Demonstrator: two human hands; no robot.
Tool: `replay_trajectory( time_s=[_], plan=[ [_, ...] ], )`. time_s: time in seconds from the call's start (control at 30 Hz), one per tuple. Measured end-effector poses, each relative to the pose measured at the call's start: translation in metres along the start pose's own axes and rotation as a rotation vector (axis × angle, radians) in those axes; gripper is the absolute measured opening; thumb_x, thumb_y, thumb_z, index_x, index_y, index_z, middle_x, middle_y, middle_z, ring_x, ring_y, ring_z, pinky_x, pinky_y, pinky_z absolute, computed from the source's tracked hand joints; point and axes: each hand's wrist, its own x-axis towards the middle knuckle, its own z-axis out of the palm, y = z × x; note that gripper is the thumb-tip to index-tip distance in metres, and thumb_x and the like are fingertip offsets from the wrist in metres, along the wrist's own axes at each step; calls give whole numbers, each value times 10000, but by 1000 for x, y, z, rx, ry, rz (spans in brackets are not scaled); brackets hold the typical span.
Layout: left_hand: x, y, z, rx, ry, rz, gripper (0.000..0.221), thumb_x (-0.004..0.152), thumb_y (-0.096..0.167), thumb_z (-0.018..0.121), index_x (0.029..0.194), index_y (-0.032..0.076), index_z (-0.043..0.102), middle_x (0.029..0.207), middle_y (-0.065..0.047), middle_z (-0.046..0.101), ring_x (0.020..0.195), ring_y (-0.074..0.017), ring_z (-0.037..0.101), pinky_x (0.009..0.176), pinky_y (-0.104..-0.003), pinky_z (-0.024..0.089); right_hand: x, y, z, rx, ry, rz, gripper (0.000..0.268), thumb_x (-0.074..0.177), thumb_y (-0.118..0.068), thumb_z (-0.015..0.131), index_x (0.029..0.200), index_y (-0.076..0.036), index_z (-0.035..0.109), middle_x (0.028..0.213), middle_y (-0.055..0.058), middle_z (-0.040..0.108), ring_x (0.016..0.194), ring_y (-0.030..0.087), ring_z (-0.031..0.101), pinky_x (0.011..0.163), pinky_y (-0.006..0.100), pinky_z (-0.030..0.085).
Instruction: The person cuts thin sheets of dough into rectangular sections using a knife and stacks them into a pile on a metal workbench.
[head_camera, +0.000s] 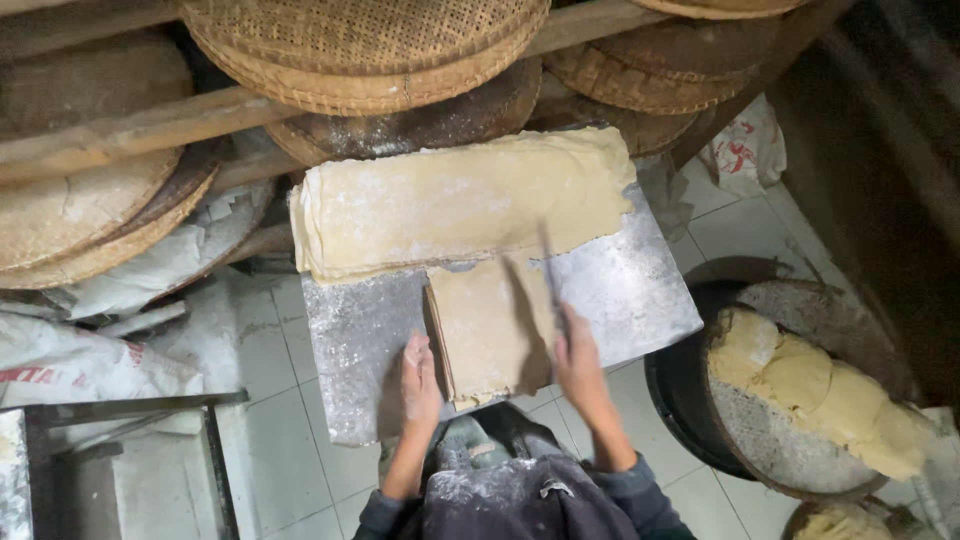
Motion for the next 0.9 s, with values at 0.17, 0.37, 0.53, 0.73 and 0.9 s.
replay_trajectory(
  time_s=[0.17, 0.37, 0.53, 0.73, 0.9],
  plan=[
    [-4, 20, -27, 278, 70, -84, 481, 1080, 401, 482, 1367, 20, 547, 1281, -259, 660, 1208, -371, 633, 1032, -444, 467, -26, -86, 90, 43, -428, -10, 501, 972, -101, 569, 1456, -40, 451, 1174, 261, 572, 1071, 429, 600, 930, 485, 499],
    [-5, 67, -56, 746, 61, -483, 493, 1012, 432, 535, 1308, 39, 498, 1090, -321, 709, 1033, -511, 670, 913, -566, 516, -31, -102, 117, -197, -723, -260, 439, 976, -220, 626, 1379, -75, 528, 1247, 194, 615, 1141, 418, 585, 943, 493, 492],
    [-2, 86, -64, 965, 130, -175, 460, 1019, 398, 594, 1283, 30, 513, 1258, -282, 607, 1143, -481, 610, 925, -565, 511, -2, -57, 71, -219, -308, -222, 407, 953, -256, 610, 1323, -86, 627, 1307, 158, 637, 1195, 365, 583, 1012, 469, 460],
    [-6, 129, -36, 939, 263, 33, 687, 872, 238, 685, 1471, 34, 416, 1405, -271, 487, 1200, -473, 518, 990, -525, 459, 38, 29, 20, -482, -92, 261, 596, 985, -359, 573, 1430, 30, 499, 1248, 242, 630, 1148, 430, 557, 1016, 506, 440],
    [-6, 110, 23, 676, -45, 57, 773, 915, 316, 712, 1514, -8, 346, 1406, -336, 473, 1298, -503, 463, 1084, -554, 383, 37, 7, 59, -457, -71, 306, 703, 943, -404, 606, 1459, 50, 454, 1208, 292, 624, 1123, 466, 553, 979, 520, 442]
  ],
)
